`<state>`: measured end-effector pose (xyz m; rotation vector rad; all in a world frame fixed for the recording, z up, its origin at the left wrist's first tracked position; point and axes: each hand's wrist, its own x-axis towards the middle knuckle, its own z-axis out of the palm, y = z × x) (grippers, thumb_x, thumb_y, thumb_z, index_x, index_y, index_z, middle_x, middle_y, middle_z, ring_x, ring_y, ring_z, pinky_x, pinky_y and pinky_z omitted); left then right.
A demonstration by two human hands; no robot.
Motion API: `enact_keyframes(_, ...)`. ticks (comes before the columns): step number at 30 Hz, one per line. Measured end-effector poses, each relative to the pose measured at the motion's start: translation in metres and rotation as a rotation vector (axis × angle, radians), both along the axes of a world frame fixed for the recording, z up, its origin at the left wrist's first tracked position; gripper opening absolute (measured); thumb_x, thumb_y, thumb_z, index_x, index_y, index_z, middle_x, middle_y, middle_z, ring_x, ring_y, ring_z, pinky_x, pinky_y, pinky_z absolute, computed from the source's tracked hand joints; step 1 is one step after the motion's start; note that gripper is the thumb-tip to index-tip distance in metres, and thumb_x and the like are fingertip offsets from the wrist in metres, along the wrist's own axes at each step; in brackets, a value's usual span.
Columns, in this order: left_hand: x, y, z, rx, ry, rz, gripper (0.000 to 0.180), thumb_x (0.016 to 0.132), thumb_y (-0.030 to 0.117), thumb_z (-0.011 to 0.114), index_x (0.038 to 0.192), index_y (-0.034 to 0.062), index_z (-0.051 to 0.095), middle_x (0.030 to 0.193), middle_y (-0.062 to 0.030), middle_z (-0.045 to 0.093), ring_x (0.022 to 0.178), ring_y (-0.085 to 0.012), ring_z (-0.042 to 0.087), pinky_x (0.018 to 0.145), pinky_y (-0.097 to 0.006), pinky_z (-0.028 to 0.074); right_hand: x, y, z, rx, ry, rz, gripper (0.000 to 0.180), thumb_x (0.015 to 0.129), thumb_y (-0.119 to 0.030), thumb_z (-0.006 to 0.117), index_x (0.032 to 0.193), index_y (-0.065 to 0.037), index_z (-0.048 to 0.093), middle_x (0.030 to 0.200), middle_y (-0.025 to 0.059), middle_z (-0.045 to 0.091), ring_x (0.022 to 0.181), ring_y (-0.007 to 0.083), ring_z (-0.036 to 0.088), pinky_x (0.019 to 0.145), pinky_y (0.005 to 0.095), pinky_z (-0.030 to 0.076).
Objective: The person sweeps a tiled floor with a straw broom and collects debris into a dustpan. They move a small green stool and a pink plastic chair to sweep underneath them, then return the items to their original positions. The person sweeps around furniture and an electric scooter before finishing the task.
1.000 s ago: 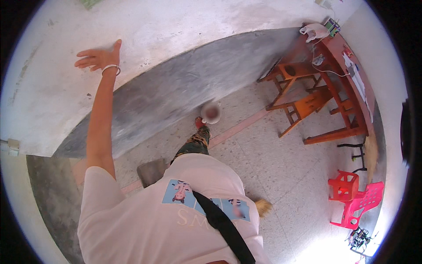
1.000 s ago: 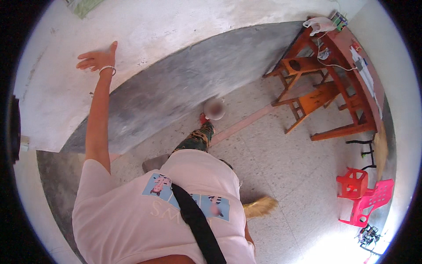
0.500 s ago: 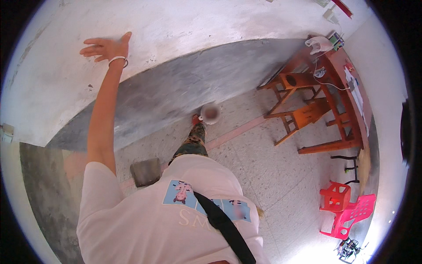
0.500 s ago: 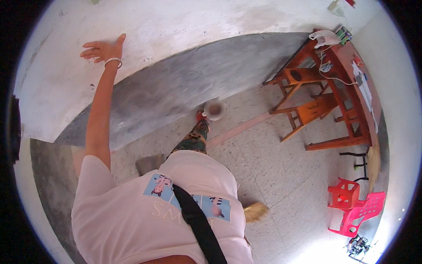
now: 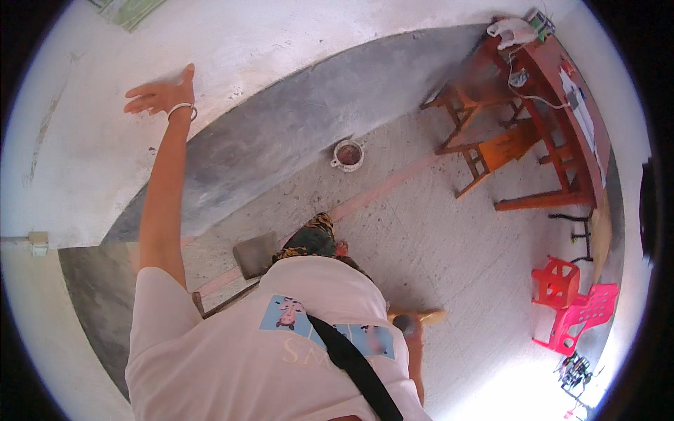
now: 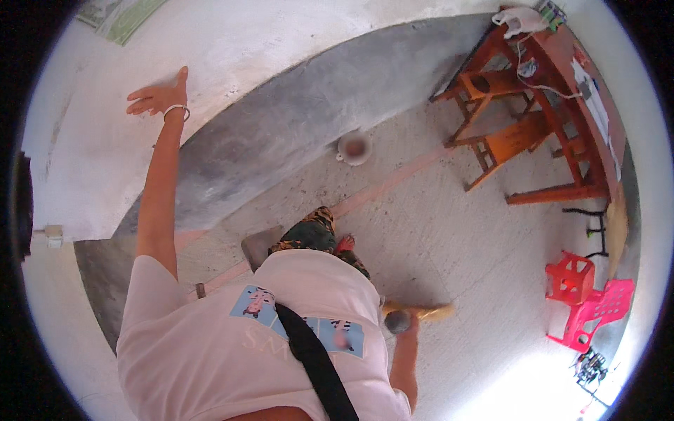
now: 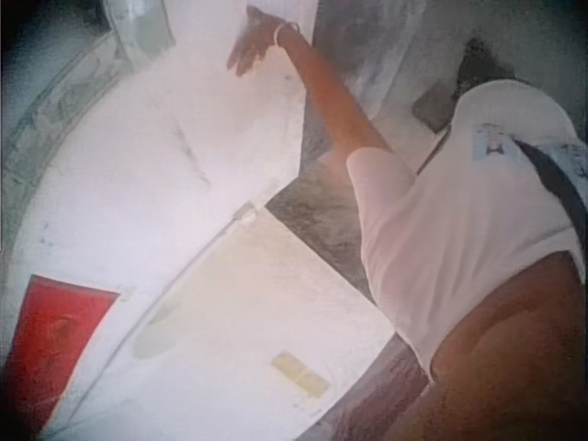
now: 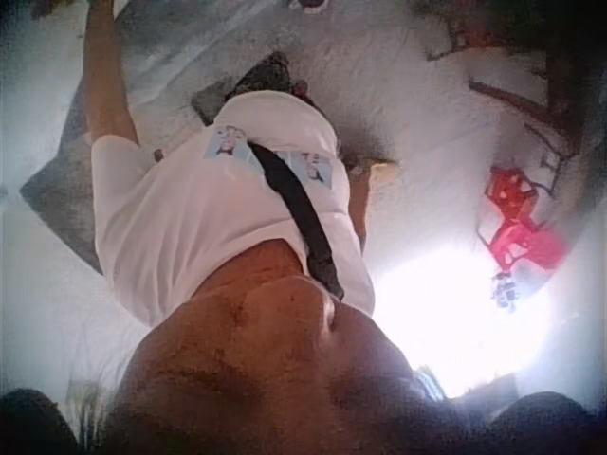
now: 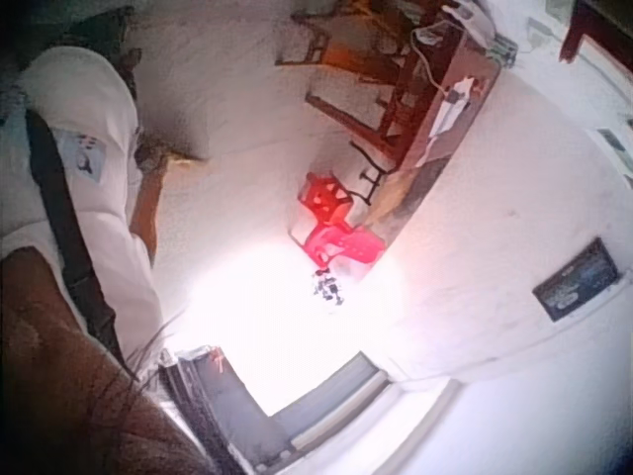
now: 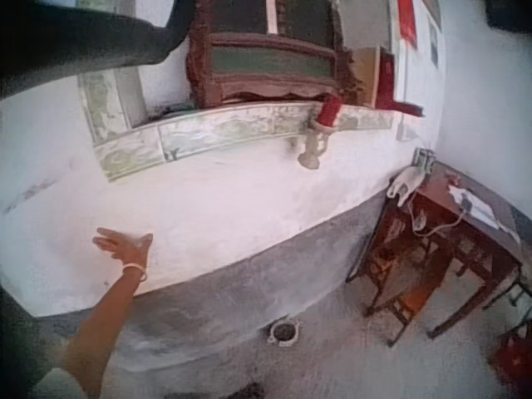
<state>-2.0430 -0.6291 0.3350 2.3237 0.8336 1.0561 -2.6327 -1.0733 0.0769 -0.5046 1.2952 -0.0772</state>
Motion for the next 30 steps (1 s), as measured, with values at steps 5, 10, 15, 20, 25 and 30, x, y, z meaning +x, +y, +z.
enact_keyframes(5,-0.017,0.023,-0.022,0.257,-0.040,-0.120,0.122,0.060,0.035,0.074,0.127,-0.0095,-0.018,0.127,-0.0399,-0.022,0.121,-0.0501,-0.020,0.095,-0.054,0.027,0.072,0.009,0.109,0.433,-0.344,-0.295,0.031,0.078,-0.032,0.056,0.083,-0.003,0.049,0.067,0.0100,0.055,0.060,0.0206,0.056,0.055,0.0317,0.050)
enact_keyframes(10,-0.071,0.004,-0.103,0.219,0.083,-0.725,0.057,0.071,0.011,0.058,0.125,0.0046,0.041,0.130,-0.0145,0.039,0.118,-0.0249,0.040,0.088,-0.033,0.041,0.105,0.041,0.116,0.445,-0.341,-0.074,0.031,0.079,-0.030,0.056,0.086,-0.003,0.043,0.068,0.0082,0.050,0.058,0.0180,0.053,0.052,0.0297,0.050)
enact_keyframes(15,-0.151,-0.049,-0.191,0.114,0.340,-1.061,0.016,0.070,0.012,0.065,0.085,0.0065,0.065,0.072,-0.0057,0.065,0.061,-0.0165,0.062,0.062,-0.026,0.048,0.144,0.072,0.068,0.249,-0.285,0.269,0.027,0.079,-0.029,0.057,0.083,-0.004,0.048,0.063,0.0087,0.054,0.048,0.0181,0.051,0.047,0.0273,0.047)
enact_keyframes(20,-0.243,-0.087,-0.252,-0.316,0.629,-1.289,0.021,0.065,0.014,0.069,0.083,0.0043,0.065,0.071,-0.0085,0.065,0.063,-0.0153,0.062,0.062,-0.027,0.049,0.095,0.093,-0.006,0.148,-0.245,0.253,0.028,0.079,-0.029,0.056,0.083,-0.002,0.050,0.063,0.0095,0.055,0.052,0.0202,0.054,0.050,0.0305,0.048)
enact_keyframes(25,-0.318,-0.052,-0.278,-0.140,0.799,-1.441,0.023,0.064,0.013,0.068,0.085,0.0040,0.064,0.072,-0.0086,0.065,0.065,-0.0187,0.062,0.063,-0.029,0.050,-0.039,0.163,-0.007,0.063,-0.159,0.011,0.029,0.078,-0.030,0.059,0.084,-0.004,0.049,0.066,0.0080,0.056,0.050,0.0174,0.054,0.047,0.0277,0.047)
enact_keyframes(30,-0.330,0.067,-0.297,0.052,0.953,-1.469,0.025,0.064,0.012,0.067,0.088,0.0062,0.063,0.074,-0.0094,0.064,0.066,-0.0209,0.061,0.062,-0.032,0.048,-0.194,0.203,-0.020,0.041,-0.015,-0.200,0.029,0.076,-0.031,0.059,0.083,-0.005,0.049,0.065,0.0087,0.055,0.050,0.0190,0.054,0.046,0.0295,0.048)
